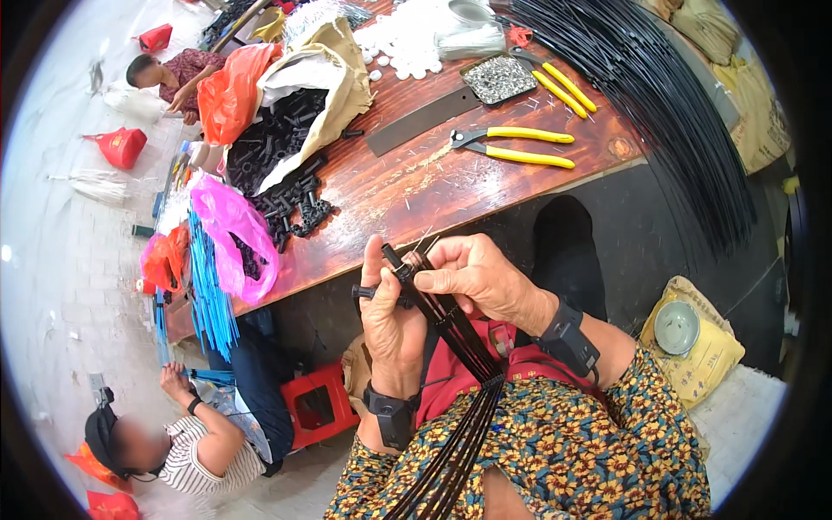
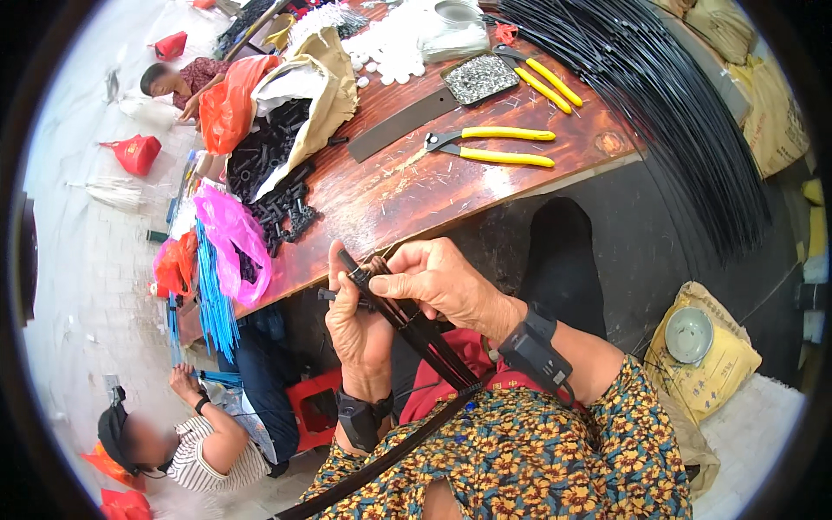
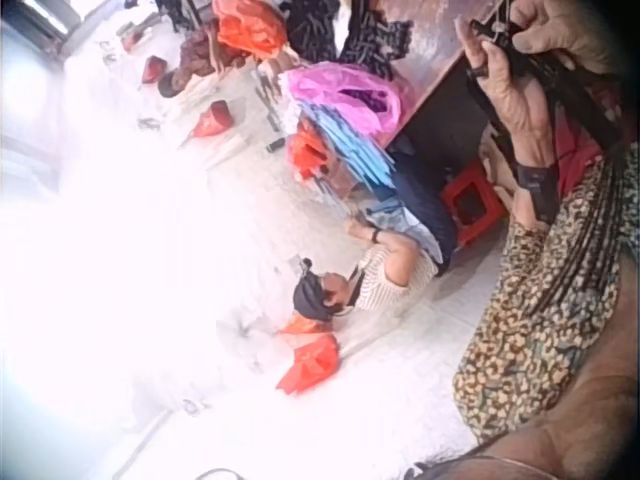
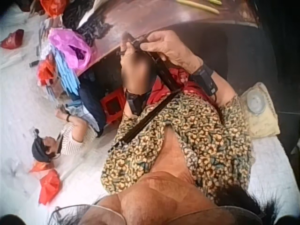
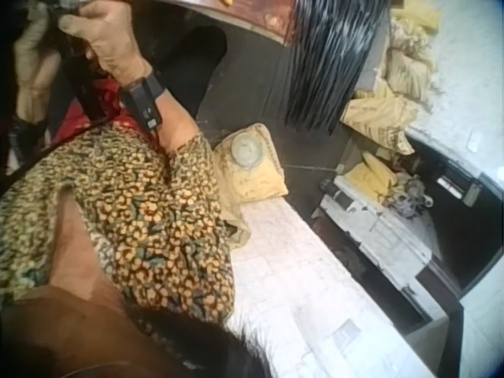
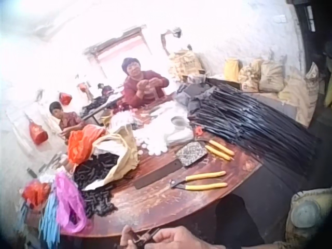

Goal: Assemble umbrella frames and ribs at a workshop table.

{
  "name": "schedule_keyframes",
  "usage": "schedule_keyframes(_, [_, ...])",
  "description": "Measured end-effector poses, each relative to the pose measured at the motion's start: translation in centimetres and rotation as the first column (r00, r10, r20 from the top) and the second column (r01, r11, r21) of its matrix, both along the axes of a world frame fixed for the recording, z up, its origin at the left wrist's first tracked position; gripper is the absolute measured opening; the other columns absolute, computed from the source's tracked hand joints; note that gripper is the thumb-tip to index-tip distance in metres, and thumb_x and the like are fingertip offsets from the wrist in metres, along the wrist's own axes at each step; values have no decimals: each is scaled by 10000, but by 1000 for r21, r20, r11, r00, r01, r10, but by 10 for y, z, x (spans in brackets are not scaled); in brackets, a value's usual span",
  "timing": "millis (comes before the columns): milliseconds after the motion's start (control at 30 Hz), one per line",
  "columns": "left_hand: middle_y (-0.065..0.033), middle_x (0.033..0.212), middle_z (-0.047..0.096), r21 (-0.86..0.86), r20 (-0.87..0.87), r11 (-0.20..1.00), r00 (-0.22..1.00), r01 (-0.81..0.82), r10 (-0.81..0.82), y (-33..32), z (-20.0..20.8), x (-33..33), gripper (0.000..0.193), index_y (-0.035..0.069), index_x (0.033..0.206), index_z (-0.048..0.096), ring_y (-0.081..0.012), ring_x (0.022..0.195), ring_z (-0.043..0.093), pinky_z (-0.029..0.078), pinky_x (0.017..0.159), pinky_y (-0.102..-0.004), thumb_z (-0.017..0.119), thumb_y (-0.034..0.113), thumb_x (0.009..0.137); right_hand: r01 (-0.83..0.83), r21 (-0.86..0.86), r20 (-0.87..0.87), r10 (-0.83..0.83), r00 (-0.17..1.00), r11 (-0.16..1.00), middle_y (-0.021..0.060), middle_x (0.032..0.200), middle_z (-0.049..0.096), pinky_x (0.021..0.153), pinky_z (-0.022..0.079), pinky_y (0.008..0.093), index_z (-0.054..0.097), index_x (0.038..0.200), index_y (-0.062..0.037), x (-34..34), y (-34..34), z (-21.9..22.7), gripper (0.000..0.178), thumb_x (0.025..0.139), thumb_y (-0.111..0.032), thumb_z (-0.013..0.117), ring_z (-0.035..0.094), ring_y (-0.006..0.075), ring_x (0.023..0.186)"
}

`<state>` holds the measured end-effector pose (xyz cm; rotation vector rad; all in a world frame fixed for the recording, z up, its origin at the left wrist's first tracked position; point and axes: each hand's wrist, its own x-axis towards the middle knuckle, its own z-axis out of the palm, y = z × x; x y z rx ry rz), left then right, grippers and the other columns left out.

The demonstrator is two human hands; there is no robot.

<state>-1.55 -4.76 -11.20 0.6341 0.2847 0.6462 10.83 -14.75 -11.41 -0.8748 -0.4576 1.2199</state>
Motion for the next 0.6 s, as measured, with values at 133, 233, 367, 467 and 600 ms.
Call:
schedule_keyframes(133, [-71, 1142, 635, 68, -52, 997, 998, -36, 39, 1, 6, 6, 519, 120, 1402, 442, -214, 1050, 611, 490, 956, -393, 621, 82, 916, 61, 115, -83, -51, 995, 991, 45, 945, 673, 600, 473, 159, 519, 1239, 20, -1, -2, 20, 471, 832, -69, 738, 593, 28, 730])
schedule_keyframes(233, [-66, 1155, 633, 42, -52, 999, 998, -16, 18, 0, 3, 6, 522, 118, 1399, 447, -200, 1053, 612, 488, 959, -380, 629, 83, 911, 19, 208, -166, 16, 986, 978, 38, 1016, 667, 728, 494, 184, 476, 1347, 5, -3, 5, 8, 544, 852, -22, 699, 608, 54, 847])
schedule_keyframes(367, [-59, 1216, 609, 51, 13, 994, 995, 95, -96, 9, -5, -1, 593, 112, 1435, 410, -186, 1075, 601, 484, 964, -359, 649, 71, 894, -78, 180, -86, 95, 992, 981, 26, 1021, 668, 711, 509, 184, 529, 1313, 8, 0, 2, 10, 476, 866, -33, 686, 622, 63, 821])
schedule_keyframes(467, [-76, 1225, 597, 27, 27, 996, 996, 86, -87, 8, -12, -2, 696, 100, 1463, 365, -194, 1098, 590, 478, 968, -344, 656, -11, 841, -101, 132, -38, 107, 994, 986, 24, 942, 685, 574, 476, 158, 580, 1257, -8, 5, 1, 9, 410, 869, -77, 696, 629, 55, 737])
schedule_keyframes(600, [-92, 1140, 617, -42, 21, 997, 997, 68, -68, 3, -8, 5, 707, 63, 1448, 379, -147, 948, 585, 467, 765, -261, 670, -27, 811, -110, 112, -10, 112, 994, 988, 24, 844, 695, 441, 374, 138, 613, 1202, -31, 5, 2, -3, 354, 870, -113, 704, 617, 38, 642])
